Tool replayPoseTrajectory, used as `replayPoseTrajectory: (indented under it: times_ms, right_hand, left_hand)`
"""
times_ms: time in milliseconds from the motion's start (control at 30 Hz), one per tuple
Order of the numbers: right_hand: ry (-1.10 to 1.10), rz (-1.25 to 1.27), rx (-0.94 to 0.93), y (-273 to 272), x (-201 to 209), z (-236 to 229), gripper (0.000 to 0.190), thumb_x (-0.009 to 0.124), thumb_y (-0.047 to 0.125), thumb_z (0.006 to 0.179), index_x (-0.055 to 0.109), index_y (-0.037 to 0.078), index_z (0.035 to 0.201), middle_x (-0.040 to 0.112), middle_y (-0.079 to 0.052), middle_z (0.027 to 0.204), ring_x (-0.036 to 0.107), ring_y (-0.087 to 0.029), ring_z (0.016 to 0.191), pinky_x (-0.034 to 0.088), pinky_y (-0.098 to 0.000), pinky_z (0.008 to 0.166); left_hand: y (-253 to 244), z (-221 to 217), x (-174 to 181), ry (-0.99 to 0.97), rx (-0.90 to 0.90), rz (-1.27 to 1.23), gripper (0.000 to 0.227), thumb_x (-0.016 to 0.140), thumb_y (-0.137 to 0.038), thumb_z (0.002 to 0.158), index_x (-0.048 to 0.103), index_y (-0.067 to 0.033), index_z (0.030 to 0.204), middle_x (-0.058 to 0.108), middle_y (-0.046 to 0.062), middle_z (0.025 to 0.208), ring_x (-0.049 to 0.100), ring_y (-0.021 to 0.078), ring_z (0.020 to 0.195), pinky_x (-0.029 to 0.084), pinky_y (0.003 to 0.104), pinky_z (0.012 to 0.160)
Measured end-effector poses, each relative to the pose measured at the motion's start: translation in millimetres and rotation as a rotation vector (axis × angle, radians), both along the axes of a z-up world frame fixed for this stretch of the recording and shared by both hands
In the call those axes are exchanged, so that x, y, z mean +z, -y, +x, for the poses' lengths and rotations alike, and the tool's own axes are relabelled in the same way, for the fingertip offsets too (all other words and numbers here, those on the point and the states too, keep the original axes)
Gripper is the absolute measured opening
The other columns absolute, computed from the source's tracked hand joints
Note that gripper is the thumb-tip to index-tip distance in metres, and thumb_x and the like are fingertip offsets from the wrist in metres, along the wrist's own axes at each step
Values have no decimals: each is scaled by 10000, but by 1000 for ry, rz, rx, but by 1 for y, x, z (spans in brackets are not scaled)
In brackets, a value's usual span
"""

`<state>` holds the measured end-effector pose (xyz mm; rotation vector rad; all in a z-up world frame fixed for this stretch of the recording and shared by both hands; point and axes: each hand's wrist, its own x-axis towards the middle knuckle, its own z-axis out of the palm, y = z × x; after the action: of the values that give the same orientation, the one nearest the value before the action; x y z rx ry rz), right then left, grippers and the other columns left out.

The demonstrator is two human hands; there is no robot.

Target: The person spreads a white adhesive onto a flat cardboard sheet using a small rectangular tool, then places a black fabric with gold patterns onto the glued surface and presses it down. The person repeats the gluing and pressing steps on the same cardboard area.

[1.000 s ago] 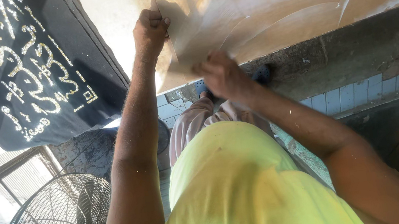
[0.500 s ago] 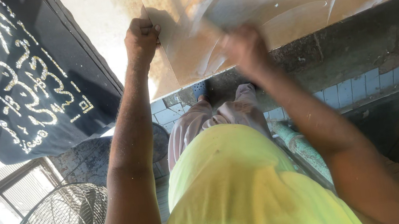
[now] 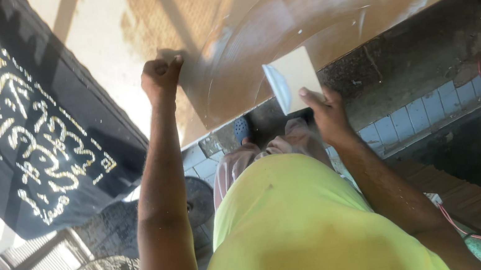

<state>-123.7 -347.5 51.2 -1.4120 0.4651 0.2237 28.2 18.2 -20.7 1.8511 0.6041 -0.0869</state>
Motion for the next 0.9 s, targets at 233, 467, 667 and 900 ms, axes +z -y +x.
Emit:
replayPoseTrajectory:
  times_ms: [233,467,667,900]
  right_hand:
    - [115,202,-394,61,5,-15,322,697,135,996,626,-12,1274,684,-74,1183,645,-143,1120,510,-300,993]
    - [150,227,-532,135,0,-17,358,699,122,993,599,-10,1311,658,-90,1239,619,-176,1169,485,-322,1009]
    - [273,241,-499,233,6,6,367,678,117,1021,569,-17,1345,629,-114,1305,617,-226,1248,503,-406,1097]
    - [383,237,-401,325,30,52,426,690,137,1025,544,22,1408,612,-116,1368,599,-253,1294,495,-441,1096]
  left_hand:
    - [-5,9,-7,-164,126,2,418,874,-269,806,724,27,1060,758,129,913,720,167,693,609,306,580]
    - [19,7,35,-311,212,183,336,738,-297,946,748,-1,1104,731,156,922,646,236,676,489,385,544]
    - [68,-36,134,537,319,-297,313,808,-46,982,553,-69,1161,661,110,1069,669,180,973,590,340,859]
    - [137,-118,209,693,422,-406,149,670,-122,1089,561,-53,1165,689,156,1157,729,263,1040,682,421,917]
